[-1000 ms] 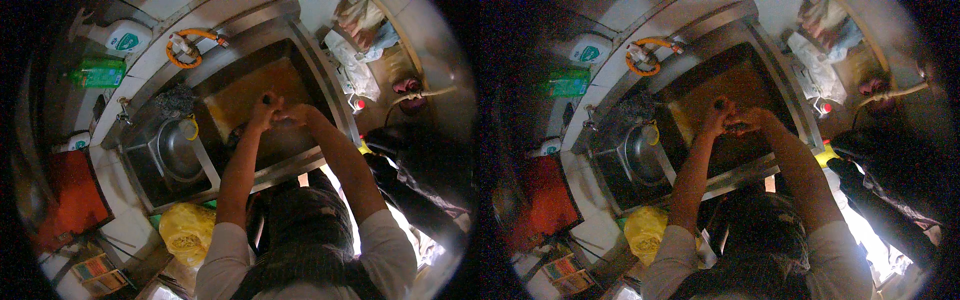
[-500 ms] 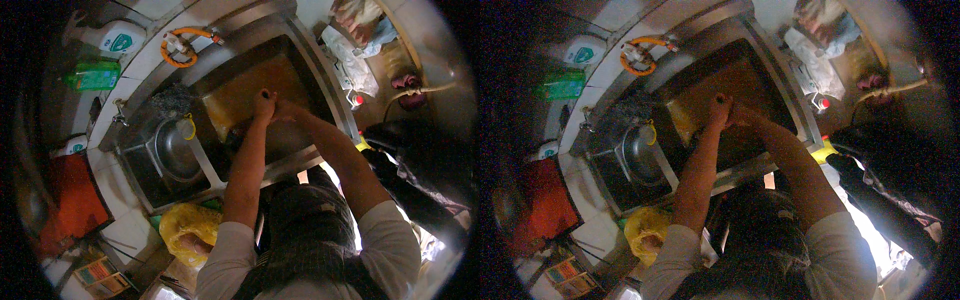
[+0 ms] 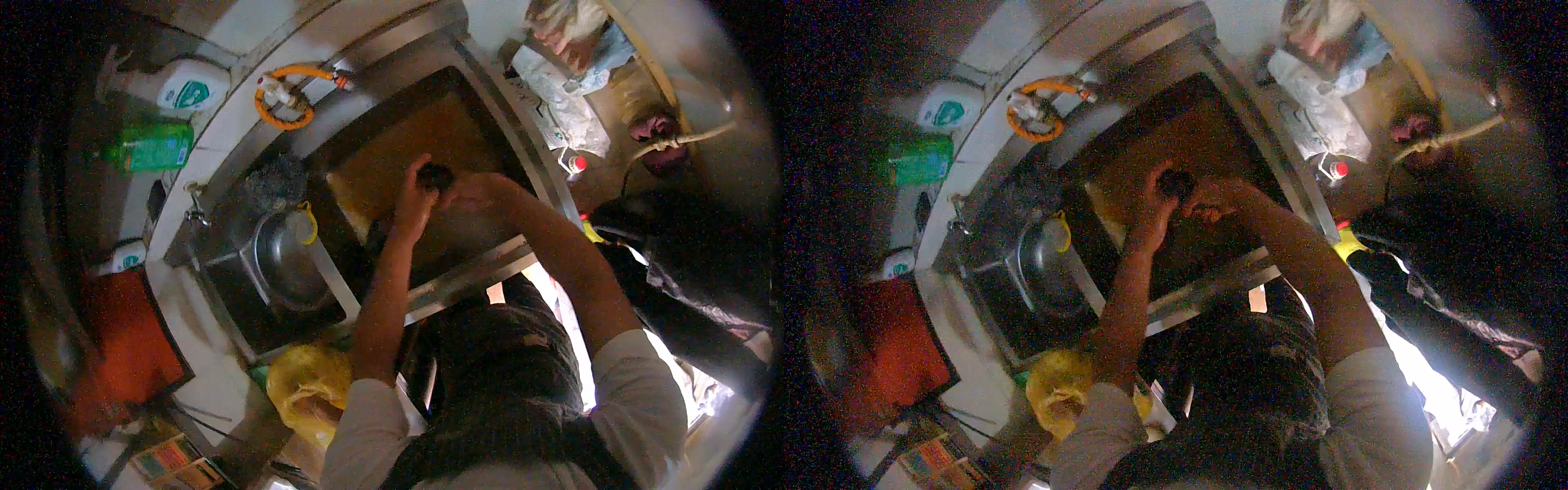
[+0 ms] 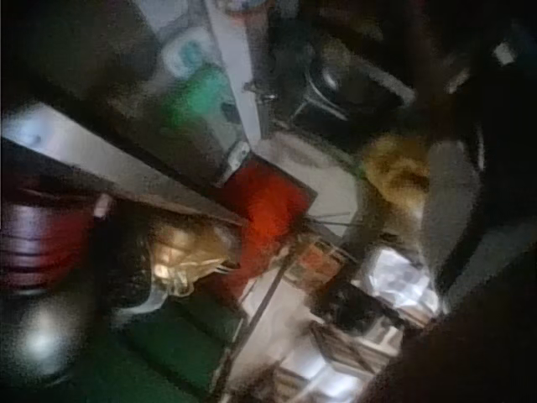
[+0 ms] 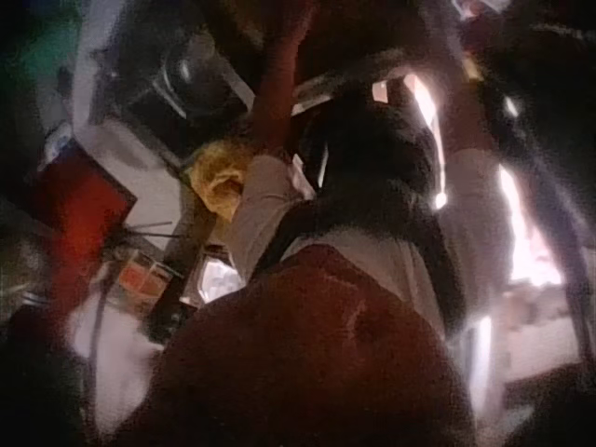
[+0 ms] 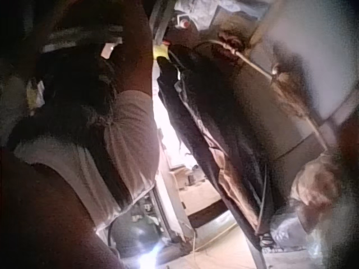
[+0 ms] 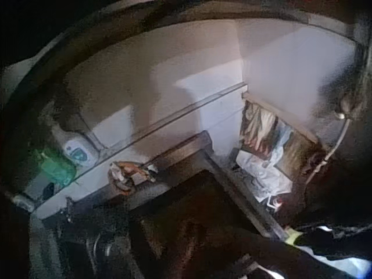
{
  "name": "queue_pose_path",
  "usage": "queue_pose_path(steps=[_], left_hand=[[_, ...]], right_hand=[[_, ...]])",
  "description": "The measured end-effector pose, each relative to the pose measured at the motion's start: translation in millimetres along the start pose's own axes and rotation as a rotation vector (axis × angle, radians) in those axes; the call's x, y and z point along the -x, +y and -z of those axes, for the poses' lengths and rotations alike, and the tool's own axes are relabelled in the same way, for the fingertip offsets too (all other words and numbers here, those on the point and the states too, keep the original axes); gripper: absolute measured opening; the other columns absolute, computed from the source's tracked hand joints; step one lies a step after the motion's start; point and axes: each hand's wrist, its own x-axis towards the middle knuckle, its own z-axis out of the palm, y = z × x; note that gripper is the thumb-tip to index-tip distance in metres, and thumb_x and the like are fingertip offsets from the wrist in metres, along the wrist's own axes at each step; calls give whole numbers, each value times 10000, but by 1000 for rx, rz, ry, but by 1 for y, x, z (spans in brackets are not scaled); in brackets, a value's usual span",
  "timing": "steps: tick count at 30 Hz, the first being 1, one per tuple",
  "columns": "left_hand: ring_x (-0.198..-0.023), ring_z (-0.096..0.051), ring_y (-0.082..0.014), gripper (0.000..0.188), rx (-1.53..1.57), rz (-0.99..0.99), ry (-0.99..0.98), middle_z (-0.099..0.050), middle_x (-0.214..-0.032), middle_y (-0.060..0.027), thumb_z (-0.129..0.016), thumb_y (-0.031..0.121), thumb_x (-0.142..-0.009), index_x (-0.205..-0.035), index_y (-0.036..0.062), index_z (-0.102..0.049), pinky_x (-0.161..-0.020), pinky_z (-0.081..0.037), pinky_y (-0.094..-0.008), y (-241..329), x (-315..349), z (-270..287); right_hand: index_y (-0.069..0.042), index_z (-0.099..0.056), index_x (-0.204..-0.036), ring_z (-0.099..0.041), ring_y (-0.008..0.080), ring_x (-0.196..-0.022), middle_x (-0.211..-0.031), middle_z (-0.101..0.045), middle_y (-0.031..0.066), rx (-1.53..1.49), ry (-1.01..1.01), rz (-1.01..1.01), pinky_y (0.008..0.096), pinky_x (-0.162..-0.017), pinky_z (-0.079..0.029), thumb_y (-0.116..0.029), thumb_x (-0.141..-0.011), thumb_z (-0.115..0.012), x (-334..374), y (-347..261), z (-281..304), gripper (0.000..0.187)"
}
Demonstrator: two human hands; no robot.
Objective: The person prepares noodles by fetching ingredients from a container, putting them into a bowl, adding liquid from a pot with a ladle, and mixing the ingredients with chopsticks.
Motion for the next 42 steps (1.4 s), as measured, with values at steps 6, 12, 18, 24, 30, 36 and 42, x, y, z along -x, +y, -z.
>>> queue_pose_path(steps=[6, 12, 18, 24, 30, 36, 42], left_hand=[[-1321, -350, -265, 567, -674, -465, -367, -375, -1423, -82, -731, 100, -710, -1235, 86, -519, -1048, -335, -419, 85, 24, -8], [-1112, -515, -243, 391, 260, -456, -385, -516, -1269, -144, -782, 148, -683, -1019, 66, -598, -920, -425, -388, 74, 1, 2], [-703, -529, -139, 291, 190, -261, -234, -580, -788, -74, -690, 179, -812, -758, 91, -419, -679, -439, -284, 79, 11, -1], [-524, -442, -104, 253, -10, -60, 161, -439, -560, -17, -536, 208, -937, -766, 92, -390, -531, -387, -285, 43, 5, -11], [-515, -443, -135, 238, -125, 128, 387, -457, -633, -39, -522, 260, -940, -850, 61, -426, -507, -382, -316, 5, -14, -16], [-606, -484, -175, 231, -122, 217, 501, -492, -769, -72, -515, 263, -935, -936, 45, -441, -543, -423, -348, 0, -38, -18], [-801, -544, -227, 262, 41, 158, 575, -538, -933, -126, -521, 217, -922, -1081, 13, -477, -665, -477, -378, -43, -68, -1]], right_hand=[[-81, -466, -702, -322, 88, -464, -564, -361, -12, -652, -663, -88, 233, -433, -277, -95, -804, -592, -26, -9, 10, 162], [-84, -447, -721, -300, 93, -443, -549, -332, -15, -1167, -781, -16, 230, -426, -260, -94, -785, -573, -14, -99, 6, 141], [-94, -412, -673, -305, 84, -432, -559, -348, -7, -1372, -662, -131, 222, -419, -261, -114, -810, -566, -14, -103, -6, 206], [-98, -440, -680, -330, 84, -446, -570, -369, -3, -1048, -369, -278, 216, -413, -278, -142, -820, -568, -2, -120, 0, 195], [-93, -488, -727, -395, 127, -528, -641, -429, 25, -606, -198, -457, 258, -474, -328, -161, -801, -586, -14, -89, -6, 140], [-88, -537, -775, -459, 171, -611, -713, -489, 53, -398, -47, -596, 301, -535, -378, -180, -782, -604, -29, -72, -3, 114], [-83, -585, -822, -524, 215, -694, -785, -549, 81, -197, 59, -663, 344, -596, -428, -199, -763, -621, -43, -75, 0, 135]])
